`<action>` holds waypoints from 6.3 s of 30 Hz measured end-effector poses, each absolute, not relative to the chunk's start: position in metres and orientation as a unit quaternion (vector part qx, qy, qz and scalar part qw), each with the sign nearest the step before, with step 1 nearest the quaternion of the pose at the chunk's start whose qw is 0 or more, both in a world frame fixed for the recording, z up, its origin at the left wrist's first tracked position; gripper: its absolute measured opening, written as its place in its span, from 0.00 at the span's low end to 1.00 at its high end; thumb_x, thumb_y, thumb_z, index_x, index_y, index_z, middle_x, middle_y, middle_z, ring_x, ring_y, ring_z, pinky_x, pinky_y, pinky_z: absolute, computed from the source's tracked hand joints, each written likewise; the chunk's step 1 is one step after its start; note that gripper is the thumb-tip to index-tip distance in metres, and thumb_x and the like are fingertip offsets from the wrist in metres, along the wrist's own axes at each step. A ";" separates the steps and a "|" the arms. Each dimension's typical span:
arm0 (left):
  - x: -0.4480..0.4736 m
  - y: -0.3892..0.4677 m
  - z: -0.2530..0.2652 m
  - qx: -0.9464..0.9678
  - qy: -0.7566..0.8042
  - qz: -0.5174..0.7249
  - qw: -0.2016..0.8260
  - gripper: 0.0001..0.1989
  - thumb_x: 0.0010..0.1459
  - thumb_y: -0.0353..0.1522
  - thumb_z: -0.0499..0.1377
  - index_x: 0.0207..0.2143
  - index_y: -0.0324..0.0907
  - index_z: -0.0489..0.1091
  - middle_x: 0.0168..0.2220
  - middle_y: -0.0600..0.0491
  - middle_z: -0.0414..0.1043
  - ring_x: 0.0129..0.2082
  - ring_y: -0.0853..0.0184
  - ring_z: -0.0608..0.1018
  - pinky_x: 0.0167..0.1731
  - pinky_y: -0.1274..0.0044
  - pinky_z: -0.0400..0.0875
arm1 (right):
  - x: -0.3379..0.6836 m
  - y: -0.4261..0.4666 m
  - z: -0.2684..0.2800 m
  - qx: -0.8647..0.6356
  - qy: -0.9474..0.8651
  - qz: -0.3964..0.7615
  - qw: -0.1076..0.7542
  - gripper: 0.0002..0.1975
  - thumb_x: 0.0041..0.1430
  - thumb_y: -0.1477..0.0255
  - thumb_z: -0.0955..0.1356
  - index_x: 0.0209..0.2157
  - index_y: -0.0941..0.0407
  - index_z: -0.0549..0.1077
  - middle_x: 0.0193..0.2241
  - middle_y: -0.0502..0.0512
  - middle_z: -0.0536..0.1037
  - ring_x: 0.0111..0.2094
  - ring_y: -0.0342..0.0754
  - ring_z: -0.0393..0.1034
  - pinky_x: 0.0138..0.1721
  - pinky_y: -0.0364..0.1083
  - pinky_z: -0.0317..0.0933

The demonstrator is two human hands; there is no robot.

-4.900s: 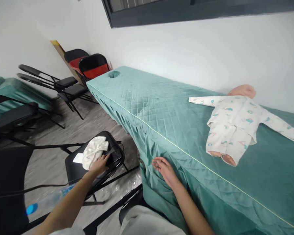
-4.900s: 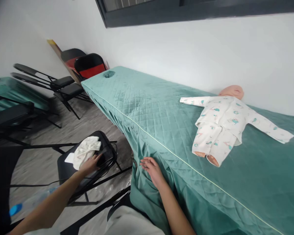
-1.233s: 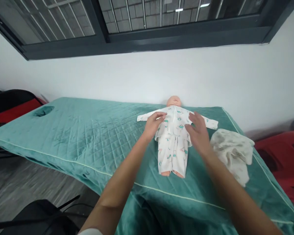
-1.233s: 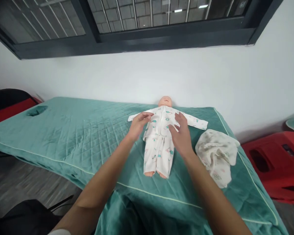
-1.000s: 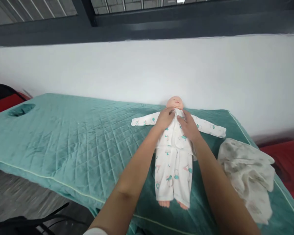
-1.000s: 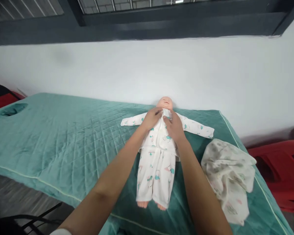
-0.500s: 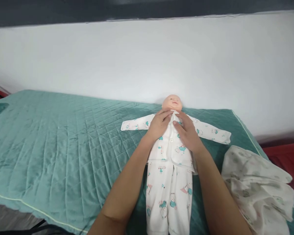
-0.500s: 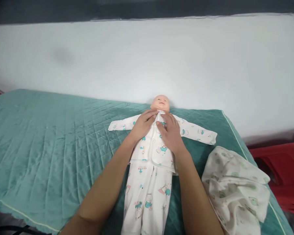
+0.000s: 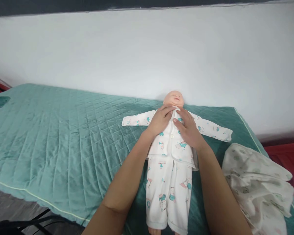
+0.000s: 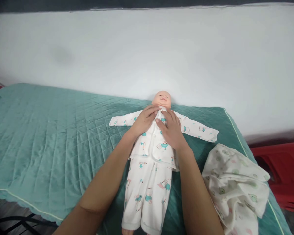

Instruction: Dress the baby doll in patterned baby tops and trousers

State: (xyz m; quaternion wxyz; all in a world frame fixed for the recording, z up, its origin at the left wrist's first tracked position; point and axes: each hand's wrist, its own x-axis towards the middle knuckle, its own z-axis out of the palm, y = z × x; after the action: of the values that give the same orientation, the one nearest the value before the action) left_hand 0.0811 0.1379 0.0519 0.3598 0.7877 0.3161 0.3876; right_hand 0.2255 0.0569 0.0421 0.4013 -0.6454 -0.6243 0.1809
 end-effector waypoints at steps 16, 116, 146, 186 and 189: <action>0.082 0.139 0.051 0.811 0.315 0.375 0.320 0.20 0.67 0.28 0.46 0.52 0.44 0.73 0.59 0.48 0.70 0.61 0.63 0.70 0.64 0.70 0.61 | 0.226 0.056 0.042 -0.640 -0.616 0.185 0.420 0.30 0.64 0.48 0.63 0.62 0.47 0.66 0.68 0.55 0.59 0.70 0.58 0.47 0.69 0.64 0.41; 0.023 0.088 0.035 0.846 0.207 0.327 0.368 0.12 0.65 0.40 0.57 0.45 0.49 0.78 0.69 0.52 0.58 0.73 0.59 0.51 0.70 0.56 0.49 | 0.221 0.012 0.032 -0.555 -0.623 0.201 0.513 0.19 0.54 0.65 0.74 0.46 0.48 0.69 0.66 0.53 0.62 0.67 0.56 0.55 0.68 0.63 0.46; 0.036 0.069 0.039 0.880 0.226 0.357 0.216 0.12 0.64 0.31 0.55 0.47 0.51 0.75 0.67 0.51 0.61 0.68 0.59 0.60 0.67 0.57 0.53 | 0.214 0.009 0.042 -0.550 -0.587 0.230 0.547 0.13 0.60 0.57 0.70 0.40 0.51 0.71 0.64 0.55 0.65 0.63 0.56 0.60 0.64 0.59 0.53; 0.042 0.061 0.038 0.756 0.402 0.450 0.256 0.08 0.59 0.28 0.59 0.31 0.45 0.61 0.57 0.48 0.70 0.58 0.61 0.72 0.54 0.69 0.68 | 0.231 0.014 0.034 -0.741 -0.309 0.172 0.570 0.16 0.47 0.65 0.72 0.38 0.58 0.74 0.30 0.48 0.74 0.32 0.46 0.65 0.36 0.46 0.60; 0.041 0.066 0.033 0.695 0.431 0.499 0.285 0.07 0.59 0.28 0.58 0.30 0.44 0.61 0.46 0.51 0.76 0.45 0.66 0.77 0.45 0.74 0.70 | 0.234 0.016 0.028 -0.742 -0.297 0.173 0.575 0.16 0.46 0.64 0.71 0.37 0.58 0.74 0.30 0.48 0.74 0.32 0.46 0.66 0.37 0.46 0.60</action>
State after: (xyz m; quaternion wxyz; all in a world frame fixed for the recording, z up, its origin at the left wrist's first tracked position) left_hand 0.0413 0.0657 0.0335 0.2851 0.6954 0.4313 0.4991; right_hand 0.2339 0.0156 0.0278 0.5748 -0.7423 -0.2975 0.1734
